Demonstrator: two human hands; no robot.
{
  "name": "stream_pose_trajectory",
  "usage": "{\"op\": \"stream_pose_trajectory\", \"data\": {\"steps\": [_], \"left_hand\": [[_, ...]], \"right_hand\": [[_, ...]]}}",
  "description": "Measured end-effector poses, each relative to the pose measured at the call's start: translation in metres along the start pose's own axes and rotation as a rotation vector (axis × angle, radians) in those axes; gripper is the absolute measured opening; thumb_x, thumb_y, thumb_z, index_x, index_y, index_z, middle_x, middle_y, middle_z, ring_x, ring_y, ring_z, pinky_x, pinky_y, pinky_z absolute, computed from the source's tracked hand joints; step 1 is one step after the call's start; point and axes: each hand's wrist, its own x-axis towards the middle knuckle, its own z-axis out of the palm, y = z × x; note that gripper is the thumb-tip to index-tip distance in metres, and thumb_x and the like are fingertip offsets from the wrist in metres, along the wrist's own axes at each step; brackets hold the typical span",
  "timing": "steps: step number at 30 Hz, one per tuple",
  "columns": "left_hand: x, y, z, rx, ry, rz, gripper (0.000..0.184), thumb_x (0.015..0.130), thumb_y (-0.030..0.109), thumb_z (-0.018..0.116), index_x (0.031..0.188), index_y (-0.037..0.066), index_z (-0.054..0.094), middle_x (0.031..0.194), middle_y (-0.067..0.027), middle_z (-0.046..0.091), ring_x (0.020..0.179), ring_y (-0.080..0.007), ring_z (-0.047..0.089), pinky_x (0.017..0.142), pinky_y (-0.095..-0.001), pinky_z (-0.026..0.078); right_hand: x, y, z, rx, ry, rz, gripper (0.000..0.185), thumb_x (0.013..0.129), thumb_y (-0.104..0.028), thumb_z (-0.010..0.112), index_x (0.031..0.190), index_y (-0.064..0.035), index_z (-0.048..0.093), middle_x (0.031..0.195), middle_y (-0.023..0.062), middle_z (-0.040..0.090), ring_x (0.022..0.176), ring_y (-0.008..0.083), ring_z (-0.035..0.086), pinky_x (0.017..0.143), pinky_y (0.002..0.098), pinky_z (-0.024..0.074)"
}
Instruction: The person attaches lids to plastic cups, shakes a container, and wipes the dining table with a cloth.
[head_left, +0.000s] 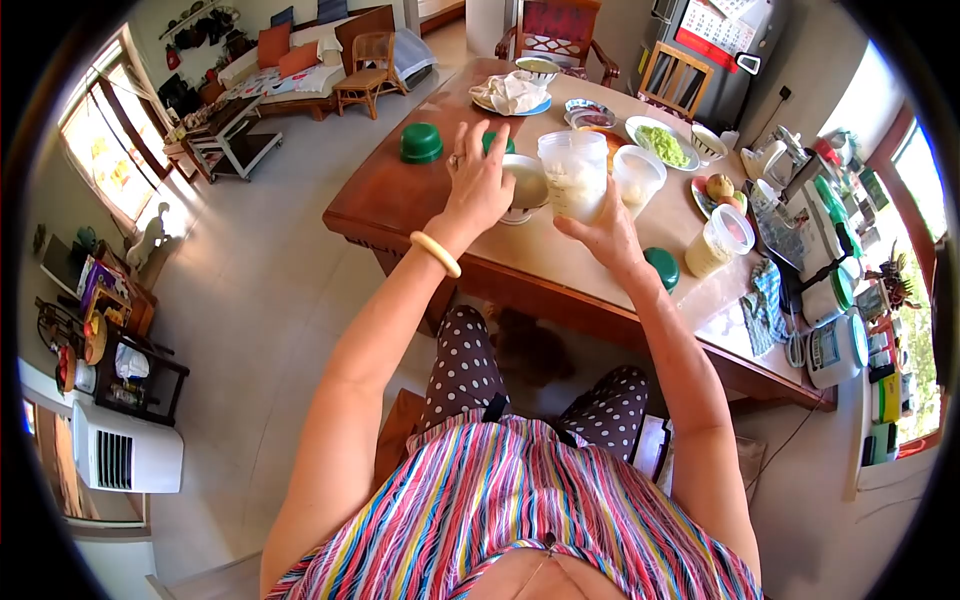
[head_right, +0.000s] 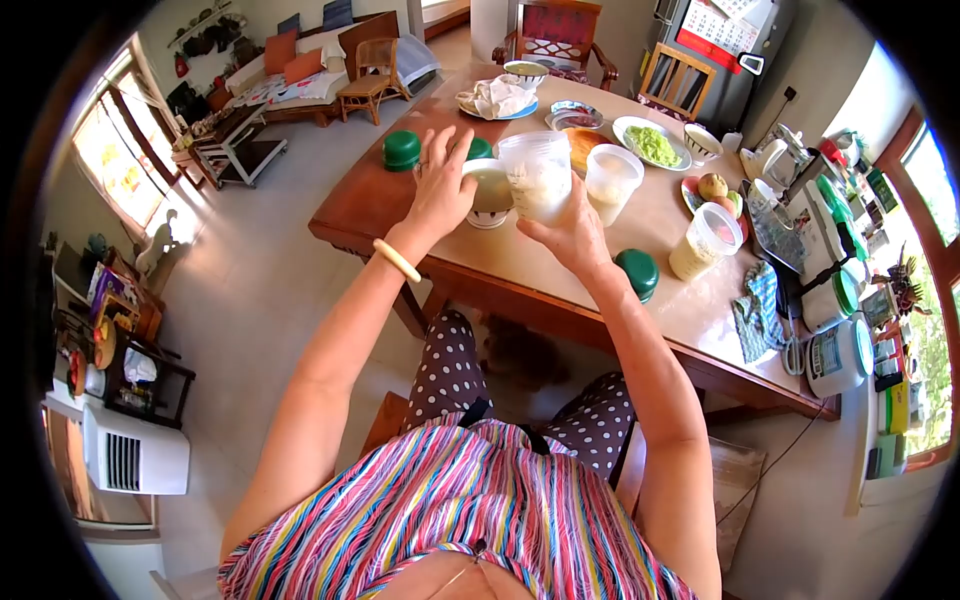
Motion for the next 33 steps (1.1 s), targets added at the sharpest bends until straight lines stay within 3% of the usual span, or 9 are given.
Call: {"op": "stream_pose_trajectory", "data": {"steps": [4,7,8,12,16,21,26,29,33], "left_hand": [[-0.007,0.016,-0.012,0.091,-0.056,0.258,0.057,0.083,0.005,0.058,0.139,0.007,0.045,0.144,-0.0151,0.033,0.137,-0.0383,0.027,0.110,-0.0498,0.026],[-0.008,-0.003,0.003,0.002,-0.056,-0.053,0.053,0.086,0.011,0.058,0.138,0.008,0.046,0.142,-0.0127,0.038,0.136,-0.0358,0.029,0.108,-0.0486,0.027],[-0.008,-0.007,0.010,-0.206,0.106,0.006,0.045,0.088,0.015,0.059,0.132,0.009,0.053,0.138,-0.0113,0.044,0.136,-0.0343,0.030,0.107,-0.0493,0.027],[0.001,0.009,-0.015,0.015,-0.041,0.209,0.034,0.090,0.019,0.061,0.121,0.005,0.062,0.126,-0.0122,0.055,0.128,-0.0318,0.043,0.105,-0.0405,0.034],[-0.001,0.030,-0.003,-0.894,-0.171,-0.081,0.055,0.090,0.029,0.067,0.134,0.004,0.048,0.128,-0.0085,0.055,0.119,-0.0226,0.053,0.095,-0.0346,0.045],[-0.023,0.086,0.011,-1.259,-0.317,-0.137,0.086,0.071,0.033,0.086,0.135,0.001,0.040,0.126,-0.0119,0.054,0.115,-0.0205,0.053,0.099,-0.0355,0.044],[-0.042,0.104,0.035,-1.098,-0.206,-0.196,0.082,0.066,0.024,0.087,0.129,0.001,0.038,0.119,-0.0155,0.058,0.110,-0.0256,0.058,0.093,-0.0377,0.047],[-0.053,0.104,0.051,-0.978,-0.167,-0.178,0.086,0.066,0.024,0.087,0.130,0.001,0.034,0.118,-0.0193,0.058,0.110,-0.0311,0.059,0.093,-0.0392,0.047],[-0.059,0.101,0.064,-0.907,-0.157,-0.206,0.089,0.065,0.027,0.088,0.131,0.000,0.034,0.119,-0.0197,0.058,0.110,-0.0329,0.059,0.093,-0.0401,0.047]], "right_hand": [[-0.002,-0.008,-0.004,0.131,-0.016,0.068,0.090,0.069,-0.028,0.082,0.139,0.0019,0.033,0.123,0.0187,0.057,0.112,0.0266,0.056,0.095,0.0373,0.0454],[0.001,-0.005,-0.008,0.212,-0.051,0.051,0.088,0.070,-0.027,0.082,0.139,0.0006,0.034,0.122,0.0157,0.057,0.111,0.0241,0.056,0.095,0.0375,0.0458],[0.001,-0.003,-0.008,0.236,-0.059,0.034,0.087,0.070,-0.027,0.081,0.138,0.0002,0.035,0.122,0.0147,0.057,0.111,0.0232,0.056,0.095,0.0376,0.0458],[-0.006,-0.012,-0.016,0.439,-0.167,0.094,0.087,0.070,-0.027,0.082,0.139,-0.0009,0.035,0.123,0.0123,0.055,0.112,0.0212,0.054,0.096,0.0363,0.0452],[-0.018,-0.005,-0.027,0.629,-0.229,0.077,0.088,0.069,-0.026,0.083,0.139,-0.0020,0.035,0.125,0.0106,0.054,0.114,0.0212,0.053,0.096,0.0355,0.0455],[-0.039,0.005,-0.035,0.687,-0.289,0.079,0.090,0.071,-0.027,0.083,0.141,-0.0030,0.033,0.131,0.0090,0.051,0.119,0.0191,0.050,0.099,0.0342,0.0431],[-0.055,0.000,-0.073,-0.198,-0.338,0.069,0.099,0.068,-0.036,0.085,0.144,-0.0036,0.031,0.138,0.0214,0.046,0.130,0.0351,0.044,0.106,0.0406,0.0384],[-0.065,0.005,-0.102,-0.602,-0.323,-0.012,0.097,0.070,-0.043,0.081,0.145,-0.0060,0.032,0.141,0.0203,0.042,0.131,0.0342,0.042,0.107,0.0416,0.0377],[-0.073,0.033,-0.106,-0.725,-0.422,0.064,0.086,0.075,-0.044,0.075,0.146,-0.0135,0.035,0.143,0.0202,0.039,0.131,0.0344,0.042,0.106,0.0432,0.0387]]}}
